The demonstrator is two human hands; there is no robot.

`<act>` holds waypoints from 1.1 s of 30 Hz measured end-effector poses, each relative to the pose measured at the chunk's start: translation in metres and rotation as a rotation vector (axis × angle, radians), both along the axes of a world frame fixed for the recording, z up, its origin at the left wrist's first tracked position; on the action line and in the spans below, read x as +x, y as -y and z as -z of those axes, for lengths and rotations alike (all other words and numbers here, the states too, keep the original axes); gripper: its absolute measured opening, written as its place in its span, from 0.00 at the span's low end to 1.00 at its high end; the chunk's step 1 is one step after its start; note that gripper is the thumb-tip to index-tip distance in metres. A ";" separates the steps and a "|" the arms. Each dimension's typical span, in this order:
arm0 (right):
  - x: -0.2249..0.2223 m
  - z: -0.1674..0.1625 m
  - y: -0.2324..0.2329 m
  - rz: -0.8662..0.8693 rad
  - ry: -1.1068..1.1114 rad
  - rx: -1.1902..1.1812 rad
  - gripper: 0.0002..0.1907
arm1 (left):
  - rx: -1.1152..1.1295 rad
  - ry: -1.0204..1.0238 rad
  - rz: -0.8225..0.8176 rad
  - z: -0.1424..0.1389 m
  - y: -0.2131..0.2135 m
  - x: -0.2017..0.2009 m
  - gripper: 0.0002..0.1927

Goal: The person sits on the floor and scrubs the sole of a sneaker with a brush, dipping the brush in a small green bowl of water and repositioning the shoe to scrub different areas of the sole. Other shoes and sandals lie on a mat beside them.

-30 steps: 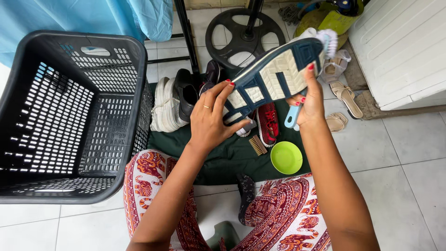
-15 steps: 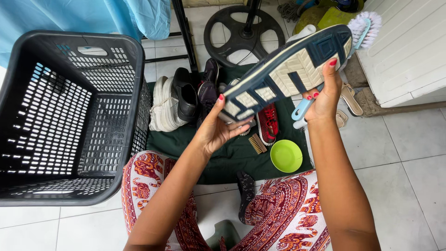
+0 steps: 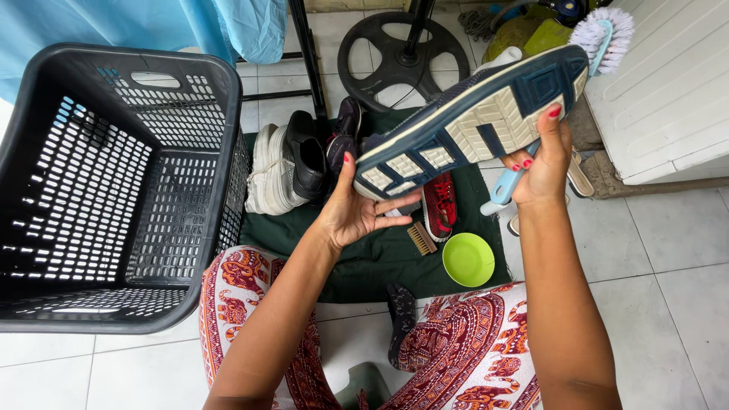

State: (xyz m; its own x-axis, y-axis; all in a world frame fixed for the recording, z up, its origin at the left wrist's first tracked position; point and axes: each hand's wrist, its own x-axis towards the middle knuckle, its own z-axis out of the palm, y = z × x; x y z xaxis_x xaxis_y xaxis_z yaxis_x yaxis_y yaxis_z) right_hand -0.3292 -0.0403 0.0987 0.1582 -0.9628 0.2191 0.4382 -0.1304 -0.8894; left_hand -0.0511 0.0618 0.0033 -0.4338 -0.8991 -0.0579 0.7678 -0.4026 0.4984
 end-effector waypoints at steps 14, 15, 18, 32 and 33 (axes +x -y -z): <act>-0.011 0.011 0.007 0.396 -0.166 -0.075 0.17 | 0.201 -0.316 -0.265 -0.018 -0.006 -0.013 0.42; -0.012 0.014 0.009 0.420 -0.160 -0.160 0.16 | 0.217 -0.382 -0.260 -0.021 -0.005 -0.012 0.42; 0.001 0.028 0.007 0.416 -0.454 -0.358 0.16 | 0.159 -0.419 -0.309 -0.025 0.001 -0.003 0.41; 0.072 0.044 -0.034 0.189 -1.430 -0.638 0.09 | 0.207 -0.338 -0.345 -0.017 0.000 0.026 0.37; 0.062 0.035 -0.020 0.288 -1.397 -0.689 0.09 | 0.198 -0.272 -0.366 -0.018 0.000 0.023 0.36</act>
